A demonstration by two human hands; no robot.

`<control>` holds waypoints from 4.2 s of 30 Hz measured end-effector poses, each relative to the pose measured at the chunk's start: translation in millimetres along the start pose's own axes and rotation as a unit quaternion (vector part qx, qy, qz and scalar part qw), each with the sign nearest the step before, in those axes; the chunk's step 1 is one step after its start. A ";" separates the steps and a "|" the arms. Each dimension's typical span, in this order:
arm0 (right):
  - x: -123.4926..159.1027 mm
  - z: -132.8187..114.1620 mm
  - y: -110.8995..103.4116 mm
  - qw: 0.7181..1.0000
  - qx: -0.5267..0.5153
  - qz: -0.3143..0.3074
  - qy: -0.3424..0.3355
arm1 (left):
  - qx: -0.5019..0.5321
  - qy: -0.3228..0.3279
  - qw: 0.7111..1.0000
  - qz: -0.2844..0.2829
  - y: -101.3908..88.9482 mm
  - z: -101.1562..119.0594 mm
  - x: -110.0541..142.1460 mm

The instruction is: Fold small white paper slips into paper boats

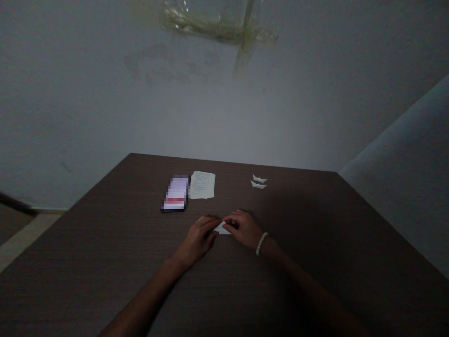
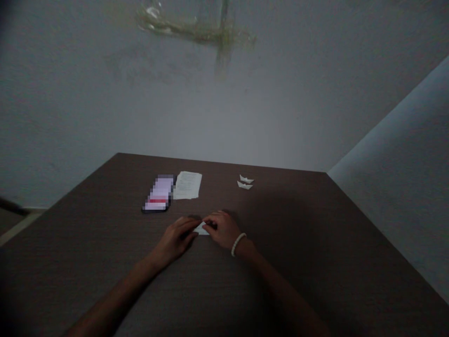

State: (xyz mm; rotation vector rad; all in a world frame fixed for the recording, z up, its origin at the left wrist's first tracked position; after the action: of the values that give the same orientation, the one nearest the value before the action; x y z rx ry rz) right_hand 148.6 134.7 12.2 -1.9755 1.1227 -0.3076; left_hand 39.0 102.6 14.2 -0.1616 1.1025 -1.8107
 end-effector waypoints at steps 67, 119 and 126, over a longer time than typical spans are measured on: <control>10.6 -32.4 15.8 0.971 0.210 -0.104 -0.055 | -0.234 -0.025 0.969 -0.071 -1.9 16.5 15.1; 39.5 -14.7 -4.2 0.992 0.125 -0.018 0.000 | -0.242 -0.034 0.969 -0.028 -4.0 17.2 12.5; 40.5 -9.2 -6.1 0.994 0.108 0.021 -0.006 | -0.193 -0.012 0.980 -0.036 0.7 16.2 11.2</control>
State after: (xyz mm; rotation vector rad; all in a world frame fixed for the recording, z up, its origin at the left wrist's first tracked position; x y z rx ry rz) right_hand 170.3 98.9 15.5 -1.7589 1.0752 -0.3770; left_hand 42.4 83.9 19.3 -0.4582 1.4383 -1.6343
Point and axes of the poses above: each hand's wrist, its own x-axis away from the middle knuckle, its own y-axis out of the palm, z = x × y, the point moved 10 cm from there along -x, towards the middle knuckle, and after that the axes turned 7 degrees about -z, right-handed, at the moved point
